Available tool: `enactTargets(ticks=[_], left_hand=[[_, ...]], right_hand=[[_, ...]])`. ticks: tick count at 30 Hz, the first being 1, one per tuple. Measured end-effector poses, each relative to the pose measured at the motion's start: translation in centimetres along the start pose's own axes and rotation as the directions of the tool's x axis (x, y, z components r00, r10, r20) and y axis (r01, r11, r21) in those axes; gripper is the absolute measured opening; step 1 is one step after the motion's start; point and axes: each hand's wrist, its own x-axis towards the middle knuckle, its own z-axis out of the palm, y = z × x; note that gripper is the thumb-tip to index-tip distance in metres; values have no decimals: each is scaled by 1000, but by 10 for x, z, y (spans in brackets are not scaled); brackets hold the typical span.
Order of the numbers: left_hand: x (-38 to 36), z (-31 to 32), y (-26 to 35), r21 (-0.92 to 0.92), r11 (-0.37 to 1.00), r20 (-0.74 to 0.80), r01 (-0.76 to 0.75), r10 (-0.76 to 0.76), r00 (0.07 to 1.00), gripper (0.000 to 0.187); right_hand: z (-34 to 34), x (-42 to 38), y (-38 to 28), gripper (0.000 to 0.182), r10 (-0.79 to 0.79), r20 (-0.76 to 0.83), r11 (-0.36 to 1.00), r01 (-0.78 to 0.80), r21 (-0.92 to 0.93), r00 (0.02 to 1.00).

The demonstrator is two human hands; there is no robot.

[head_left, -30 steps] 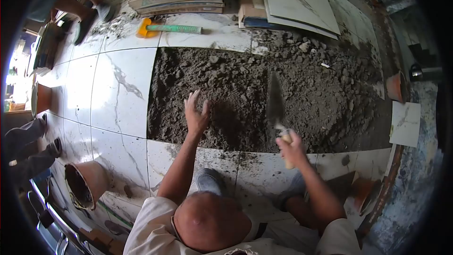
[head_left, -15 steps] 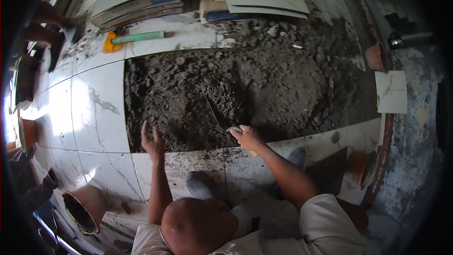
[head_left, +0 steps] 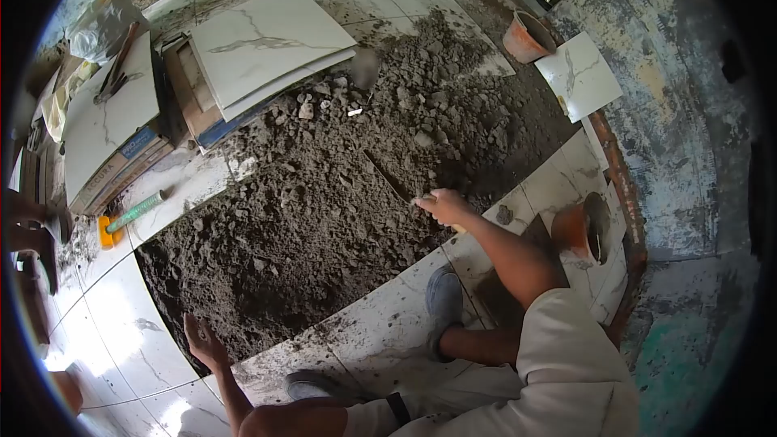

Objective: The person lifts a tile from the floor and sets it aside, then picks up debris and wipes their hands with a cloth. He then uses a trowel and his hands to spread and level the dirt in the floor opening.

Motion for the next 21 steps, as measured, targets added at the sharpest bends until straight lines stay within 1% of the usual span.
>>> enactTargets(ticks=[1,2,3,4,5,6,7,8,9,11,12,13,15,17,18,19,20,21], left_hand=[[2,-4,10,13,1000,2,-27,27,1000,45],[4,-11,20,31,999,-1,-30,30,1000,45],[6,-20,41,39,999,29,-22,21,999,46],[7,-26,56,46,999,59,-15,12,998,46],[10,-32,54,58,998,55,-20,17,998,46],[15,-42,46,81,994,59,-73,68,996,46],[17,-48,55,103,987,60,-123,117,991,46],[18,-59,65,234,961,50,-151,143,988,45],[23,-67,62,224,957,41,-183,178,983,45],[29,-78,75,263,948,28,-182,181,983,45],[34,-82,75,312,921,51,-232,227,972,45],[40,-82,90,290,937,73,-196,182,981,45],[49,-80,108,278,924,172,-263,221,960,49],[58,-78,143,318,908,281,-272,184,942,55],[65,-80,152,354,905,339,-235,110,934,60],[70,-78,170,347,901,410,-260,103,906,61],[74,-74,187,337,882,502,-329,128,856,60],[79,-67,201,337,869,588,-362,106,802,58]], right_hand=[[-5,9,7,72,-3,13,1000,3,8,1000],[-12,17,17,74,-61,-16,997,61,-42,998],[-20,25,28,75,-122,-44,989,117,-92,992],[-29,31,37,73,-122,-49,991,118,-70,991],[-39,36,47,73,-127,-41,990,124,-60,991],[-48,38,57,71,-171,-85,982,163,-95,982],[-59,44,68,69,-220,-128,970,203,-134,967],[-73,51,80,66,-176,-88,983,171,-61,980],[-91,61,93,64,-135,-44,991,135,2,990],[-124,66,109,53,-26,-122,992,41,117,992],[-148,74,118,50,4,-147,996,10,90,989],[-169,90,129,47,25,-146,998,-16,57,989],[-200,101,138,48,79,-124,987,-60,150,989],[-230,116,156,45,56,-168,960,-7,279,984],[-245,110,153,45,41,-153,961,3,276,987],[-263,97,148,44,47,-156,957,0,291,987],[-272,83,144,44,63,-152,952,-14,305,986],[-258,65,137,42,12,-122,964,21,267,992]])
